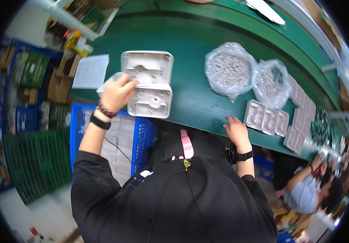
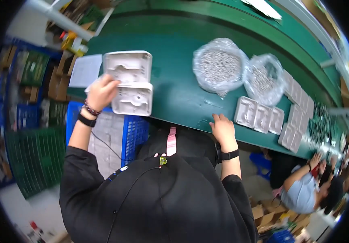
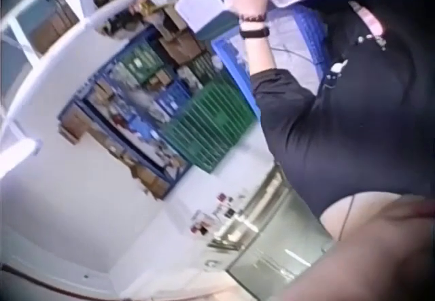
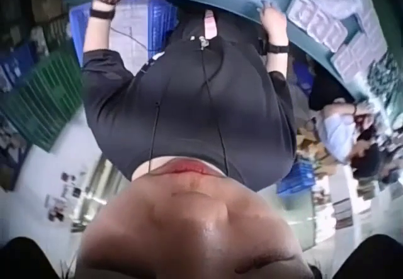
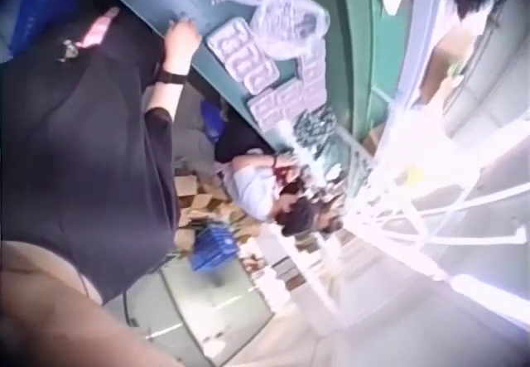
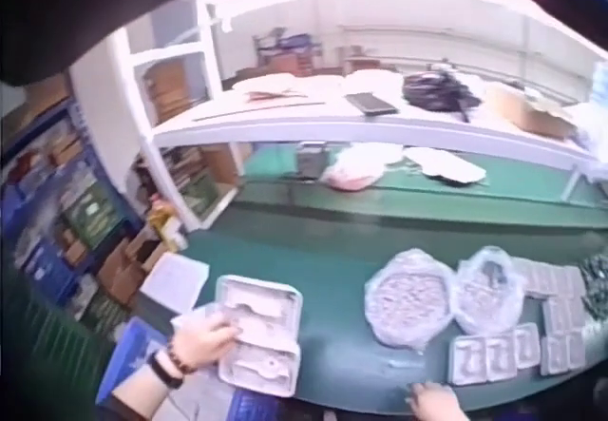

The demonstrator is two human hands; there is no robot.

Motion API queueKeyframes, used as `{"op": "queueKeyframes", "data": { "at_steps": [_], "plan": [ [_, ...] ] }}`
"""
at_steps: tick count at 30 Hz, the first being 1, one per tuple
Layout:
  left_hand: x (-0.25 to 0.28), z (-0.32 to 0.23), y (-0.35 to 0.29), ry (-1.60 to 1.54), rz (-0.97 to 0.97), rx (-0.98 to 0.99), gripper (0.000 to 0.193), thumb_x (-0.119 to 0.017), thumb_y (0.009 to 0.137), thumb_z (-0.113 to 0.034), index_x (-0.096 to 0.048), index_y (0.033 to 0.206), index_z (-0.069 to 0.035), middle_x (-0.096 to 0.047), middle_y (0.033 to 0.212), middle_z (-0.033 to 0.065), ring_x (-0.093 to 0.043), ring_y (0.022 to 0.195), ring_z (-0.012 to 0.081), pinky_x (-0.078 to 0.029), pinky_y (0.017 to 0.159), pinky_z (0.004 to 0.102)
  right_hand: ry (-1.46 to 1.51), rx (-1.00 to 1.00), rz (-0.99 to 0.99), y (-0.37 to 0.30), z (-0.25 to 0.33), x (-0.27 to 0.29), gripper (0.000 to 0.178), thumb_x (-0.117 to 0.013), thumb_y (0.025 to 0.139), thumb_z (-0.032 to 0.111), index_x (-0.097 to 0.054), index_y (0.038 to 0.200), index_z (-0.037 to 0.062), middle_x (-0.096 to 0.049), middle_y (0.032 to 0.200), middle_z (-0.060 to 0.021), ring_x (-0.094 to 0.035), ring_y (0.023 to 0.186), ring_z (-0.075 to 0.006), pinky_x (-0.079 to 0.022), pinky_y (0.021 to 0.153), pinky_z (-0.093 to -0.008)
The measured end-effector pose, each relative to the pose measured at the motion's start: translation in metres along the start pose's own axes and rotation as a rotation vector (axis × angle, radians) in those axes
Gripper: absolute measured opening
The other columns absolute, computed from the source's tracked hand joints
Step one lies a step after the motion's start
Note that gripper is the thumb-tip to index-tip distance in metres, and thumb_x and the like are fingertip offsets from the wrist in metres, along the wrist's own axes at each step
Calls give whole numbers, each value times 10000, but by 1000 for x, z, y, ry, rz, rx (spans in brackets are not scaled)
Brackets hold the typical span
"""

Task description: The person places white plastic housings onto a table, inserts small white components into them, and then packs the housings into plastic bags before placing them into a blue bin.

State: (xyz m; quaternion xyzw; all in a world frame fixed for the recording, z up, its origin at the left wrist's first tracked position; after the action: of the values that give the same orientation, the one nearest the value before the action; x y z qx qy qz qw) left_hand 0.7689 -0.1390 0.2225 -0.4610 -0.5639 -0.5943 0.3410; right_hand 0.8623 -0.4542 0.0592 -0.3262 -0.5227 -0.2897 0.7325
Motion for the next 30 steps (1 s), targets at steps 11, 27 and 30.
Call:
{"op": "queueKeyframes", "data": {
  "at_steps": [11,27,30],
  "plan": [
    [-221,-133,76,-142,489,-498,63,-535,735,-188,-521,769,-137,-509,853,56,-568,568,254,-462,477,368,176,-303,86,-64,-62,-48,352,-612,721,254,-523,1030,108,-540,900,-97,-555,845,-266,-440,691,-384],
    [-239,-152,48,23,525,-286,100,-483,754,-156,-556,799,-105,-539,908,90,-606,643,259,-481,547,370,-38,204,-282,44,66,-56,377,-574,679,142,-485,1040,77,-490,831,-76,-540,744,-215,-403,656,-347],
    [-213,-115,46,103,362,-291,115,-479,742,-145,-511,849,-115,-512,882,60,-578,576,226,-461,500,349,-17,185,-272,45,56,-61,358,-543,685,118,-474,1034,80,-489,804,-84,-562,688,-208,-426,607,-337]
  ]
}}
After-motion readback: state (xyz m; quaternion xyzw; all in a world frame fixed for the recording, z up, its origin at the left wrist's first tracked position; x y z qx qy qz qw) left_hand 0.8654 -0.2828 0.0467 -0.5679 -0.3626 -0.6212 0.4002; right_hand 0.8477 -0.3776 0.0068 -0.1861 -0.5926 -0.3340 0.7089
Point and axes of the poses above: each hand's wrist, its own y-axis towards the middle knuckle, its own x-axis out of the back of the hand, z = x × y, the point moved 10 cm from there along y, towards the middle knuckle
